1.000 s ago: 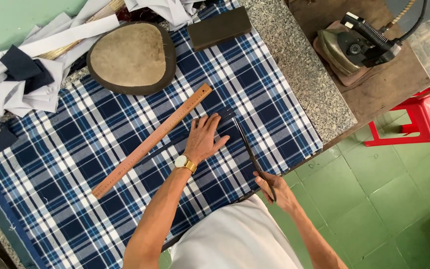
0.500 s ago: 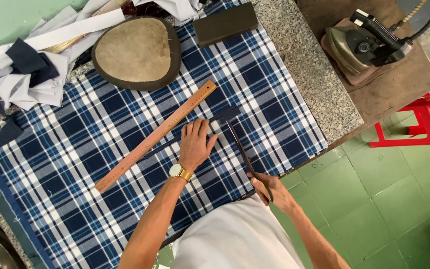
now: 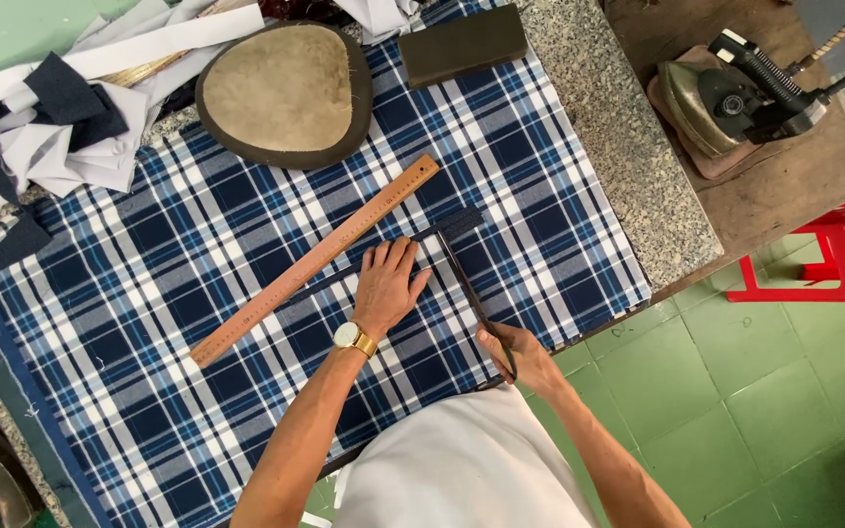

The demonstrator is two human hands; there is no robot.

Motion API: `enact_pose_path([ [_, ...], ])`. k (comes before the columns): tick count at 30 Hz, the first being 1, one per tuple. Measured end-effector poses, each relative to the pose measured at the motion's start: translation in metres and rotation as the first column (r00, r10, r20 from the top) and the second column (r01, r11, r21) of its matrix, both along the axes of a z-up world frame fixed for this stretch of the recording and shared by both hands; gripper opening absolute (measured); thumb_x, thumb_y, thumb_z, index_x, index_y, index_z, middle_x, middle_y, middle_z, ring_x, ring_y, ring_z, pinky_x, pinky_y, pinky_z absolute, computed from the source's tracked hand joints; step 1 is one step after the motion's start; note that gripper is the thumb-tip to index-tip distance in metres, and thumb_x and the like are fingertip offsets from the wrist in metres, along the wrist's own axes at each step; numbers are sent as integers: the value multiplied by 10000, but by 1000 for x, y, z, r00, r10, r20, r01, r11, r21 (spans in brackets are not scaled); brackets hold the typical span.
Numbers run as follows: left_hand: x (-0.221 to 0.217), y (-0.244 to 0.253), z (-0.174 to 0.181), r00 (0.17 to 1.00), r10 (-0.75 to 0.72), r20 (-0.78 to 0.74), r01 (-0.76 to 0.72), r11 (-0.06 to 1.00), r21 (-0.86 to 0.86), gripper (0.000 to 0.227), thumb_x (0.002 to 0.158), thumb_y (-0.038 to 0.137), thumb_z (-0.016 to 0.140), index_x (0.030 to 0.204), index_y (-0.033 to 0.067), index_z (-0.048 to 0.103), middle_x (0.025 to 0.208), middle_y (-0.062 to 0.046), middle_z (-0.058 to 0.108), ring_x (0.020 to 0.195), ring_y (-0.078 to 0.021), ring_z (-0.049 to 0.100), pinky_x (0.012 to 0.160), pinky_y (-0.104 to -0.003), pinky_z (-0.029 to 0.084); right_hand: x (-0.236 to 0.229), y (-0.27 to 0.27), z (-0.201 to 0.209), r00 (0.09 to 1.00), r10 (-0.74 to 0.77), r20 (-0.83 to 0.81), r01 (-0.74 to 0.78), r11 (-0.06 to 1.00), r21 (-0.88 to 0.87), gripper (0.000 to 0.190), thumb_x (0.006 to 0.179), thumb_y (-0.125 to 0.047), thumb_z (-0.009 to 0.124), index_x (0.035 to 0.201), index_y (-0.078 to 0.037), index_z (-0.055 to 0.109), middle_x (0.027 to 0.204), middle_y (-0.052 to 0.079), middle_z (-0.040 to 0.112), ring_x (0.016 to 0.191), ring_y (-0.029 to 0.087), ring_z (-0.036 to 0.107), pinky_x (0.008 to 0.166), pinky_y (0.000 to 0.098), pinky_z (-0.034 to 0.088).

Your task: The person measures and cuts a strip of dark fabric using a ruler and scissors on a plaid-covered table. They then use a lighter to singe the cut edges and walk to a sewing machine, placing the fabric and scissors on the machine table.

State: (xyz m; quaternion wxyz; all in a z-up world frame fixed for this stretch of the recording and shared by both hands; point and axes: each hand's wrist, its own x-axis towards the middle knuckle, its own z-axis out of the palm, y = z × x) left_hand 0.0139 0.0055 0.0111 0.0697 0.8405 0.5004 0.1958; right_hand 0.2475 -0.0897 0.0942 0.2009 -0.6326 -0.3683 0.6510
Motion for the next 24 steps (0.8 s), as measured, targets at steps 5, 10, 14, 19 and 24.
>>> enact_pose_path([
  [5,-1,-1,-5,1000,1,0,-1,1000,-9,527,1091,460,451,1270,4,647,1258,-149,576,1168,-252,479,974,-403,373,-1,4,-21,999,24,40,-25,999,28,456,970,-453,692,736,-63,668,421,91,547,317,173,542,345,254,419],
  [10,-1,-1,-2,999,6,-34,-7,1000,-3,511,1078,453,474,1271,12,646,1255,-138,575,1161,-250,486,963,-397,383,-6,8,-44,991,67,116,-70,997,25,476,965,-496,675,874,-33,736,436,78,550,352,165,567,392,258,434],
  [14,-1,-1,-3,999,4,-33,-4,1000,-6,509,1079,455,469,1271,18,646,1257,-132,577,1164,-249,490,966,-396,387,-10,15,-42,990,54,131,-58,998,30,527,966,-536,666,959,-15,745,443,70,560,367,153,564,404,247,417],
  [19,-2,0,1,1000,4,-29,-5,1000,-13,497,1075,446,480,1263,17,648,1246,-131,578,1161,-249,488,968,-393,391,-10,18,-49,986,38,160,-40,999,11,534,951,-542,675,1037,-21,751,453,72,564,378,157,565,420,250,420],
  [24,0,-1,3,998,15,-61,-14,1000,11,520,1074,469,464,1269,22,644,1251,-126,569,1167,-246,476,979,-398,376,-16,16,-38,994,-13,106,11,1000,16,402,951,-388,716,1063,-4,755,423,99,543,295,160,522,307,224,377],
])
